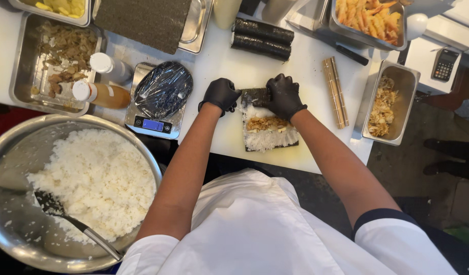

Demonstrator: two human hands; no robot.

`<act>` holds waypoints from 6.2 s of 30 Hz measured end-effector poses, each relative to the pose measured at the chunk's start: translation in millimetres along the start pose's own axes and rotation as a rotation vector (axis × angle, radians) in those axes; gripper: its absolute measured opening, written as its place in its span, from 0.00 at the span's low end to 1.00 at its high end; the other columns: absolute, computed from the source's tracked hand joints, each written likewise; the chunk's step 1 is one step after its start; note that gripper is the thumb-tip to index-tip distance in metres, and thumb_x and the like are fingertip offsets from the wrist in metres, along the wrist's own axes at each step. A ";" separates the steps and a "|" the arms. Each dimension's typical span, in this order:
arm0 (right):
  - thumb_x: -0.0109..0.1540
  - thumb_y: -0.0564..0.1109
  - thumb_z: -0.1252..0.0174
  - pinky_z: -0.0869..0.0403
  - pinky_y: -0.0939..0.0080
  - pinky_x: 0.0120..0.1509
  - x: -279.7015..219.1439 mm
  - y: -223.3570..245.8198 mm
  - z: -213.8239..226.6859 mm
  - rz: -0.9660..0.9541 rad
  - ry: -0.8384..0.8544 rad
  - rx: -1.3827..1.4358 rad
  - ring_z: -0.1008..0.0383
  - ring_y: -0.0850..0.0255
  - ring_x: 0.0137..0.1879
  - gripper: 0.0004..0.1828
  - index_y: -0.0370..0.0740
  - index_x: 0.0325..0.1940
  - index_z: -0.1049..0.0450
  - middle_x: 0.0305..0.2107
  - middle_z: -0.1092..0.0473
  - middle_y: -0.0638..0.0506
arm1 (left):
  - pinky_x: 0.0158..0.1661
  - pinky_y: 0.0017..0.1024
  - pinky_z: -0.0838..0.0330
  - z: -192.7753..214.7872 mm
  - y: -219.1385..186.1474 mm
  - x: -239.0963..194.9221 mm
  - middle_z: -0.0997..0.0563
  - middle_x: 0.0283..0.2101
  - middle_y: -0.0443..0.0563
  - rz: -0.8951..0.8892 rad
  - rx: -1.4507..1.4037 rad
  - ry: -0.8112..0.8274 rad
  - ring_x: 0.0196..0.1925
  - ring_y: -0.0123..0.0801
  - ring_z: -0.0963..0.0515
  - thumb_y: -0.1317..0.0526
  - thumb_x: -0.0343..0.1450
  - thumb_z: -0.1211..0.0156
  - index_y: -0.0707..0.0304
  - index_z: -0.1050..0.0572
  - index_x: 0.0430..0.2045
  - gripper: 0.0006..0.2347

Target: The person prepares sushi rolls by spreading rice onto nori sheets, adding fillings from containers, and rolling them using a bamboo mat. The person then stacks the completed rolls onto a metal tray in the prep area.

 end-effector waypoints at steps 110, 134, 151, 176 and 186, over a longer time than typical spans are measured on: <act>0.59 0.72 0.35 0.31 0.41 0.59 -22.4 -103.0 -29.5 -0.345 -0.400 0.146 0.33 0.44 0.56 0.30 0.43 0.42 0.25 0.48 0.34 0.39 | 0.24 0.30 0.24 0.1 -31.9 -29.4 0.21 0.14 0.50 -0.010 0.098 -0.088 0.15 0.33 0.19 0.39 0.68 0.37 0.62 0.21 0.15 0.23; 0.46 0.69 0.24 0.33 0.37 0.60 29.4 -26.9 -1.8 0.001 -0.188 0.175 0.34 0.44 0.59 0.32 0.51 0.43 0.24 0.52 0.35 0.46 | 0.36 0.39 0.22 -11.3 -36.1 -31.7 0.15 0.27 0.55 -0.074 0.520 -0.132 0.30 0.43 0.16 0.37 0.57 0.25 0.59 0.18 0.24 0.23; 0.65 0.52 0.38 0.26 0.51 0.53 -103.2 -87.8 -24.0 0.388 -0.579 0.413 0.23 0.51 0.44 0.10 0.44 0.41 0.21 0.36 0.24 0.49 | 0.38 0.43 0.26 -26.8 -6.9 -53.0 0.17 0.36 0.58 -0.362 0.534 -0.404 0.37 0.50 0.19 0.56 0.74 0.41 0.63 0.22 0.38 0.09; 0.60 0.49 0.37 0.27 0.54 0.48 -149.9 -69.6 -57.8 0.665 -0.602 -0.127 0.26 0.54 0.43 0.18 0.34 0.49 0.22 0.37 0.26 0.48 | 0.48 0.49 0.32 -172.0 -14.8 -129.0 0.22 0.36 0.54 -0.684 1.024 -0.371 0.43 0.44 0.23 0.52 0.68 0.42 0.62 0.23 0.37 0.13; 0.59 0.49 0.36 0.27 0.51 0.62 -125.8 -58.4 -14.9 0.667 -0.565 0.177 0.28 0.46 0.60 0.27 0.32 0.59 0.24 0.57 0.27 0.41 | 0.65 0.50 0.40 -135.9 -16.9 -88.5 0.20 0.53 0.62 -0.845 0.800 -0.431 0.56 0.49 0.22 0.63 0.68 0.44 0.58 0.24 0.41 0.09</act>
Point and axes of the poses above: each hand's wrist, its own x-axis towards the middle knuckle, its own z-axis out of the back of the hand, y = z × x, the point moved 1 cm from there along x, towards the middle knuckle
